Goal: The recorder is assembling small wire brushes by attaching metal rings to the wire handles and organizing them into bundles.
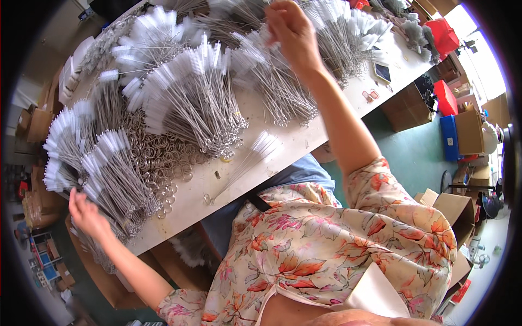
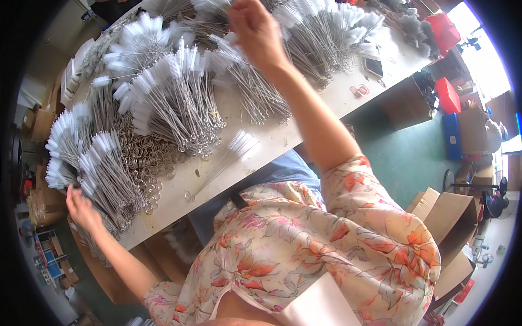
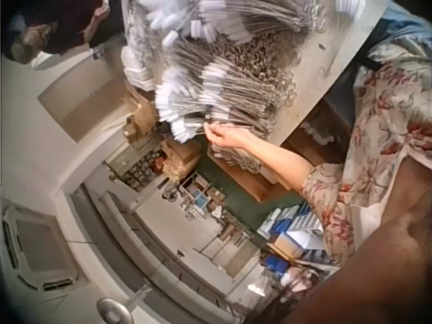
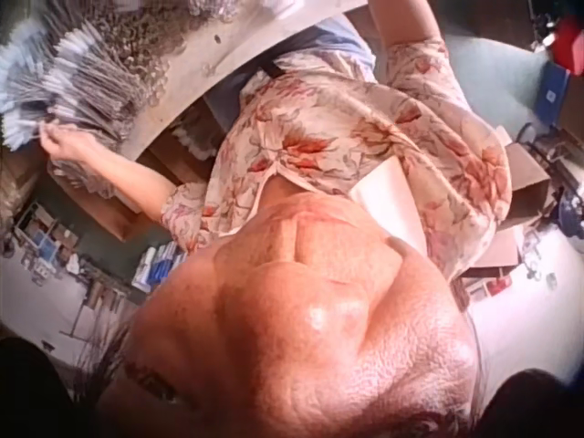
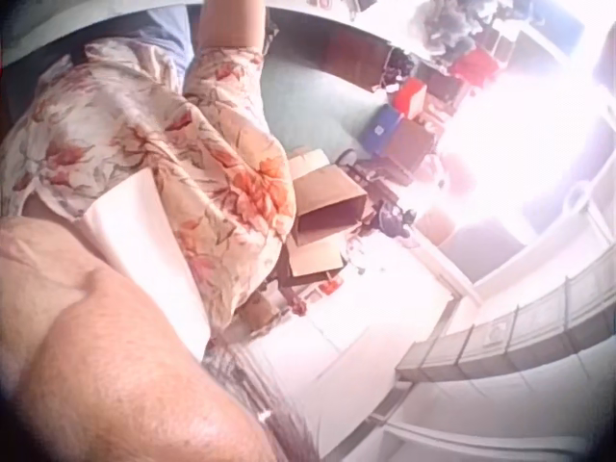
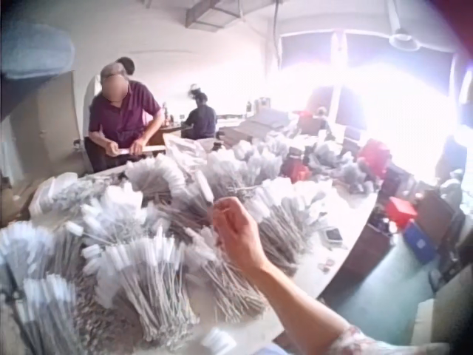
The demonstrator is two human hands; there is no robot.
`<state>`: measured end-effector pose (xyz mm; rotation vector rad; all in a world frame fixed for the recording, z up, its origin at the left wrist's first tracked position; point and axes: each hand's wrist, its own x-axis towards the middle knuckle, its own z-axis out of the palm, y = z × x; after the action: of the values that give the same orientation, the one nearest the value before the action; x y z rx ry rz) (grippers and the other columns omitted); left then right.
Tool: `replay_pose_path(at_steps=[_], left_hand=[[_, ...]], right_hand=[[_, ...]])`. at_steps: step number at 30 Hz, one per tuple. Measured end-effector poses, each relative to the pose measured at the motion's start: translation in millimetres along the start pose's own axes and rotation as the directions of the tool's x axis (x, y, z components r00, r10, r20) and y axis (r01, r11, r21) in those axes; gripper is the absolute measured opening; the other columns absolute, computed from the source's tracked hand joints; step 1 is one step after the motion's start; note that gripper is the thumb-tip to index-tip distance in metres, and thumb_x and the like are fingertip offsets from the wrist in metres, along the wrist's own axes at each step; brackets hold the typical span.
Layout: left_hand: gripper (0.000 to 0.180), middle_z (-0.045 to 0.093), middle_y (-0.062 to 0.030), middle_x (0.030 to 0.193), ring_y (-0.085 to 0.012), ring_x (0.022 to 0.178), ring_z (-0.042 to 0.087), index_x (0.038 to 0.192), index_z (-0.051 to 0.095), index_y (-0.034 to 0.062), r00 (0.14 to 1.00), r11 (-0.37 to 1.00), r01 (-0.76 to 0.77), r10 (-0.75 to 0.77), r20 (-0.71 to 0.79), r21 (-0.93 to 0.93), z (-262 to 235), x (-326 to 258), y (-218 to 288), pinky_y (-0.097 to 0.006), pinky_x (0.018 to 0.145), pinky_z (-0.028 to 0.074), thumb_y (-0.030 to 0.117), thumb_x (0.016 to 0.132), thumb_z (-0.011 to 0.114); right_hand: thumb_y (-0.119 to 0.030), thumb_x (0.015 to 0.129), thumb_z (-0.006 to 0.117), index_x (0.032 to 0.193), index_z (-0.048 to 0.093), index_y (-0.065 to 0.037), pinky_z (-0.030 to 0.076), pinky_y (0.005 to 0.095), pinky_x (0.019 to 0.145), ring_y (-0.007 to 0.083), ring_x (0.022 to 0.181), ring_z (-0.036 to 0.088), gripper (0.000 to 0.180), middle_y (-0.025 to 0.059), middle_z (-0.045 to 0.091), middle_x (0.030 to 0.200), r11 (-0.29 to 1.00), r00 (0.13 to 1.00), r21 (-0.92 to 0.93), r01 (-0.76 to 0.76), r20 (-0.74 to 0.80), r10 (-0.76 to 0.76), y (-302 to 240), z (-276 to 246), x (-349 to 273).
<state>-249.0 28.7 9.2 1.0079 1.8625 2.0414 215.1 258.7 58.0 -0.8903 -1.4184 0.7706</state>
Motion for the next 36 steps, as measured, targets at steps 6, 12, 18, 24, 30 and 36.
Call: replay_pose_path(at_steps=[6, 12, 18, 24, 30, 36], left_hand=[[0.031, 0.051, 0.0014, 0.085, 0.0002, 0.056, 0.035, 0.121, 0.051, 0.0089, 0.986, 0.983, 0.167, -0.166, 0.017, -0.073, 34.7, -57.8, 48.9, -0.014, 0.043, 0.026, 0.022, 0.094, 0.046], [0.034, 0.045, 0.0017, 0.077, 0.0002, 0.052, 0.030, 0.117, 0.051, -0.0004, 0.937, 0.946, 0.288, -0.246, 0.249, -0.149, 31.5, -83.8, 51.3, -0.013, 0.039, 0.022, 0.024, 0.094, 0.045], [0.037, 0.041, 0.0012, 0.077, -0.0037, 0.060, 0.035, 0.112, 0.051, -0.0043, 0.910, 0.864, 0.413, -0.384, 0.153, -0.289, 29.9, -103.4, 48.6, -0.016, 0.048, 0.029, 0.026, 0.093, 0.047], [0.031, 0.042, 0.0019, 0.071, -0.0022, 0.054, 0.032, 0.103, 0.056, -0.0031, 0.904, 0.879, 0.420, -0.385, 0.185, -0.223, 50.4, -120.3, 40.0, -0.016, 0.043, 0.025, 0.024, 0.093, 0.045], [0.026, 0.042, 0.0021, 0.064, -0.0029, 0.047, 0.035, 0.110, 0.052, -0.0006, 0.863, 0.957, 0.269, -0.189, 0.469, -0.109, 117.0, -146.9, 81.4, -0.016, 0.037, 0.025, 0.017, 0.093, 0.044], [0.029, 0.054, -0.0027, 0.074, -0.0061, 0.057, 0.053, 0.113, 0.051, -0.0026, 0.771, 0.967, -0.008, 0.168, 0.614, -0.255, 207.3, -175.4, 95.6, -0.020, 0.049, 0.044, -0.006, 0.083, 0.052]], right_hand=[[-0.035, 0.072, 0.066, 0.084, 0.067, -0.014, 0.050, 0.0388, 0.070, 0.0248, 0.077, 0.063, 0.024, 0.0084, 0.065, 0.078, 0.519, 0.958, -0.855, 0.003, 0.152, 0.243, 71.0, -68.1, -10.3], [-0.026, 0.083, 0.056, 0.082, 0.066, -0.005, 0.049, 0.0331, 0.064, 0.0212, 0.064, 0.061, 0.023, 0.0131, 0.064, 0.075, 0.809, 0.998, -0.584, -0.065, -0.053, 0.042, 47.7, -86.2, 24.3], [-0.025, 0.081, 0.056, 0.087, 0.068, -0.008, 0.046, 0.0297, 0.060, 0.0125, 0.060, 0.055, 0.021, 0.0051, 0.063, 0.071, 0.800, 0.997, -0.596, -0.069, -0.072, 0.033, 68.5, -201.1, 94.0], [-0.034, 0.075, 0.062, 0.085, 0.068, -0.010, 0.049, 0.0353, 0.068, 0.0233, 0.070, 0.062, 0.026, 0.0093, 0.066, 0.076, 0.514, 0.991, -0.857, -0.026, 0.045, 0.125, 122.0, -221.4, 104.6], [-0.035, 0.094, 0.043, 0.095, 0.050, -0.007, 0.048, 0.0349, 0.080, 0.0131, 0.082, 0.052, 0.028, 0.0034, 0.050, 0.092, 0.860, 0.975, -0.475, 0.188, 0.196, -0.104, -27.9, -164.4, 80.4], [-0.010, 0.093, 0.043, 0.099, 0.052, -0.006, 0.049, 0.0346, 0.076, 0.0184, 0.092, 0.054, 0.012, 0.0039, 0.053, 0.097, 0.733, 0.814, 0.553, -0.396, 0.580, 0.002, -37.0, 24.9, -61.9]])
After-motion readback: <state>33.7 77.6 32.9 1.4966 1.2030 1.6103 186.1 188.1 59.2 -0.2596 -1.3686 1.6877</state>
